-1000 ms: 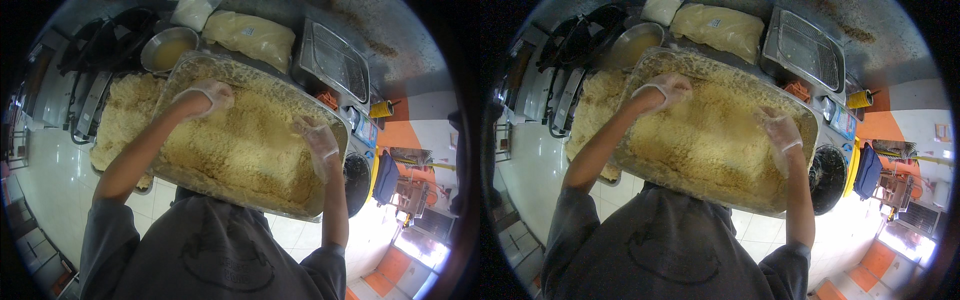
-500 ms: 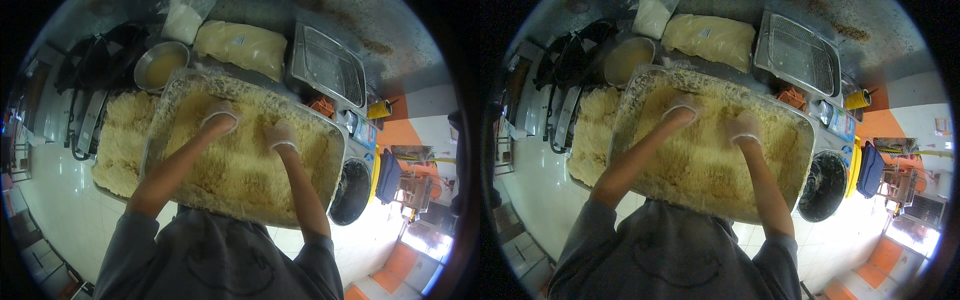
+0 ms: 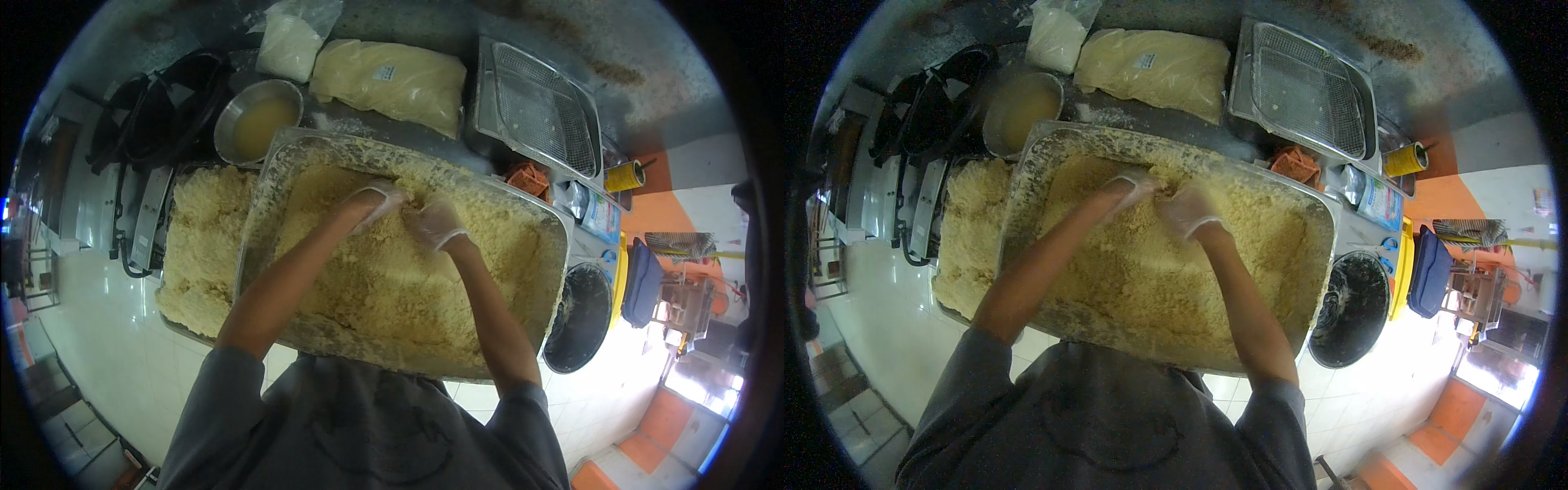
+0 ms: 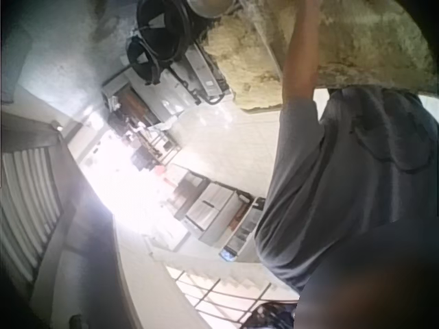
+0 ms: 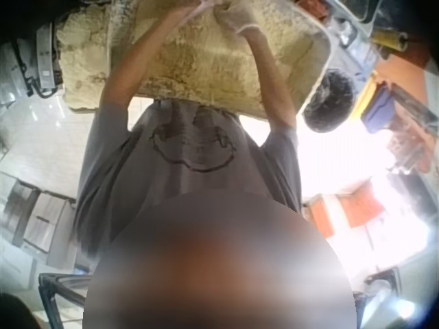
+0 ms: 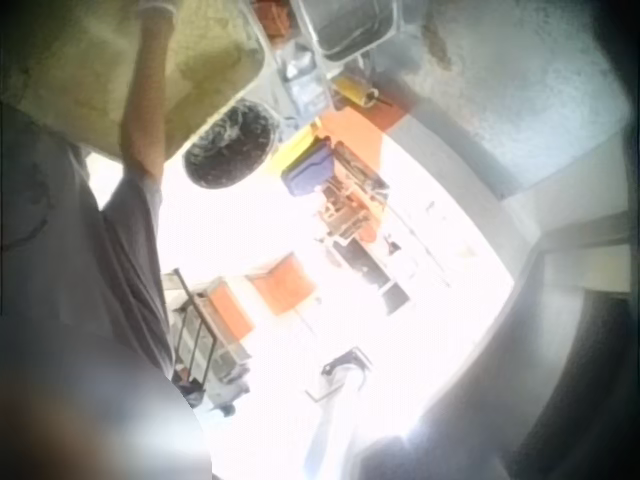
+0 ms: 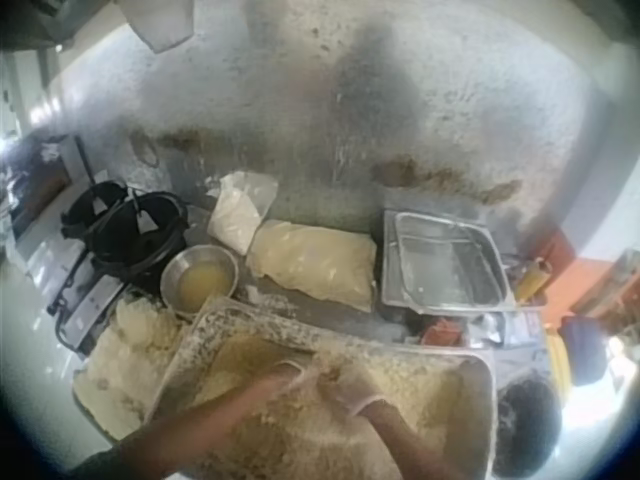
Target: The person repeatedly picks raw chicken pieces from a bowl, coats them in a tray of breadcrumbs, and places them into a second tray. The process is repeated continuously throughout the clip.
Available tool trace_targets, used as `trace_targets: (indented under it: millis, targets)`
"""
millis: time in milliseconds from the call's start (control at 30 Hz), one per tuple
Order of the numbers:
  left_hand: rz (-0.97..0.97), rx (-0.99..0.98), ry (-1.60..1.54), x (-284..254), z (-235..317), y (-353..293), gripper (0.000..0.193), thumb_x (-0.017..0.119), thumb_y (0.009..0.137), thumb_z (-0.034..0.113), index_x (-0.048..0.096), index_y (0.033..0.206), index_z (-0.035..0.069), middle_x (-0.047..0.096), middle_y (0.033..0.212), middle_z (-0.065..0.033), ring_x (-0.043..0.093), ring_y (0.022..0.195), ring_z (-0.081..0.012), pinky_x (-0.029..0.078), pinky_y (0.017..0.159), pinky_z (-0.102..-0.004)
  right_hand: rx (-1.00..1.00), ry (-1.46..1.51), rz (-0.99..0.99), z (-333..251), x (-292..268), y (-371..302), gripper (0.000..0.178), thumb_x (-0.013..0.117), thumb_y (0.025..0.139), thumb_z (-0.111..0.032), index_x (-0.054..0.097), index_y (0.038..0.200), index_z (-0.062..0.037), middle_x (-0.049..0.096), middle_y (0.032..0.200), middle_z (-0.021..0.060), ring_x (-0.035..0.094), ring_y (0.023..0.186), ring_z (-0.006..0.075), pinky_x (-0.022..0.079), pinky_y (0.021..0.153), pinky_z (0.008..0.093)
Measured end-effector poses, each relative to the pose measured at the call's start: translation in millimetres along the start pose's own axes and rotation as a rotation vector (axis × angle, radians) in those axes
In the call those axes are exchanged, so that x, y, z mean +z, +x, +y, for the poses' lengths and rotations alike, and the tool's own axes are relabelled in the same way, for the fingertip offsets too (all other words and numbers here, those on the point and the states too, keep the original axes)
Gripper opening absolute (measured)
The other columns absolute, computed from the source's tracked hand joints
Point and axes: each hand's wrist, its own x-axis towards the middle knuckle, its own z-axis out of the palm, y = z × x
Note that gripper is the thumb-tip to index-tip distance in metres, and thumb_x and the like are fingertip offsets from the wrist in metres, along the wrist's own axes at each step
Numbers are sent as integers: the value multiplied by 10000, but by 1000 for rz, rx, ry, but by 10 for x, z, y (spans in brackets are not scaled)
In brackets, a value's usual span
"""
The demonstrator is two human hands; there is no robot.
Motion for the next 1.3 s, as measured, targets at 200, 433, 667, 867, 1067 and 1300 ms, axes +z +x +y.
trace_targets:
  millis: [200,433,667,867,1067,1300]
  targets:
    - [298,216,420,124,76,-170,567,593,937,470,633,1162,-48,634,1213,-268,632,1050,-402,479,948,-507,-46,-700,-181,-283,-305,-57,288,660,911,-287,681,1061,-42,683,1020,143,637,925,303,510,871,403]
    - [207,465,617,101,55,-674,555,532,974,479,639,1173,-28,583,1326,-254,589,1182,-416,473,1021,-460,126,14,-201,-261,-657,-431,381,615,946,-324,624,1237,-79,669,1135,157,658,1016,274,533,911,390]
    - [150,660,1397,712,-102,-690,832,218,1008,629,155,1576,24,204,1636,-173,217,1507,-300,101,1248,-455,-386,-295,10,229,-866,-871,506,652,949,-310,544,1361,-38,633,1263,155,665,1020,255,567,891,343]
    - [107,499,1396,919,-234,-358,847,245,1001,640,81,1594,57,129,1663,-122,93,1537,-256,6,1257,-436,302,179,82,-31,-1133,-1215,480,675,948,-358,644,1233,27,719,975,92,643,846,163,529,750,321]
    - [264,798,1218,872,-242,-327,944,428,929,692,193,1574,45,169,1648,-147,152,1521,-315,34,1253,-494,370,375,218,82,-1023,-1176,420,692,929,-331,682,1159,20,729,926,112,653,790,178,525,746,331]
    - [-224,609,1661,1273,469,-122,932,222,944,749,251,1564,53,224,1631,-161,148,1526,-296,-10,1254,-472,268,10,370,156,-1024,-1168,261,663,915,-210,684,1098,-25,687,955,258,672,862,408,533,769,422]
